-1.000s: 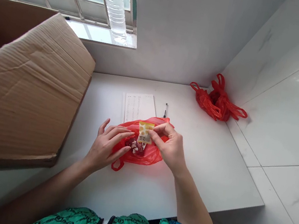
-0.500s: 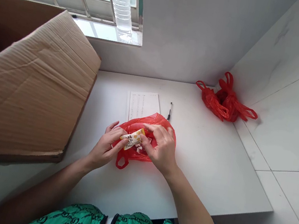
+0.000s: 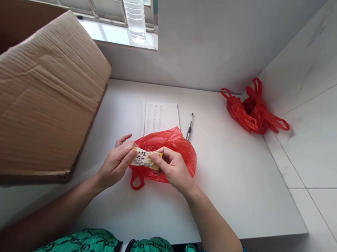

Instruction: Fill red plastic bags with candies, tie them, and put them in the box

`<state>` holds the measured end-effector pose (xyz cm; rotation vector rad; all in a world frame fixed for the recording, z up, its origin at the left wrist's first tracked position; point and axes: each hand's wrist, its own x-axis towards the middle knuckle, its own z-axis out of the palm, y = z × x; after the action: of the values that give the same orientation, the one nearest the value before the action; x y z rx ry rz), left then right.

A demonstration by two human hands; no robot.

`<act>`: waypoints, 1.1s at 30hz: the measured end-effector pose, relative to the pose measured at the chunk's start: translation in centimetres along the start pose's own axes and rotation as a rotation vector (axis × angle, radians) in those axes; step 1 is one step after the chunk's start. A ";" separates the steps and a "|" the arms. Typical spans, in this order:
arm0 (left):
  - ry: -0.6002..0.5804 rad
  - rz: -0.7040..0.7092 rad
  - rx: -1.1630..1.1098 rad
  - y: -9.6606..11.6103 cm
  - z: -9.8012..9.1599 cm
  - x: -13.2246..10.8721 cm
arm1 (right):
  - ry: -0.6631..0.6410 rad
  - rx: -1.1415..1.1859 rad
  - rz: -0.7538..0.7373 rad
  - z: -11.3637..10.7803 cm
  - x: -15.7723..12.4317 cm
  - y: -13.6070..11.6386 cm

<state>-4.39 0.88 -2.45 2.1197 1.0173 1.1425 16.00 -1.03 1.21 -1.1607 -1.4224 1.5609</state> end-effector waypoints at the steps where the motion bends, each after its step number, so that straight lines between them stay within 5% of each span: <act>1: 0.011 0.010 0.001 0.0 0.0 0.0 | 0.010 0.016 -0.007 0.1 0.0 0.0; 11: 0.078 0.003 0.008 -0.2 -0.1 0.0 | 0.072 0.040 -0.104 0.2 0.2 0.8; 19: 0.093 -0.027 -0.048 0.3 0.0 0.2 | 0.113 -0.193 -0.248 0.3 -0.1 0.6; 25: 0.080 -0.010 -0.086 0.5 -0.1 0.2 | 0.129 -0.122 -0.229 0.7 0.0 0.8; 33: 0.044 -0.181 -0.297 0.9 -0.1 0.2 | 0.136 0.074 -0.126 1.1 0.1 0.8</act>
<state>-4.08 0.52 -1.69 1.7421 0.9696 1.1739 14.94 -1.43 0.34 -1.0903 -1.3118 1.4082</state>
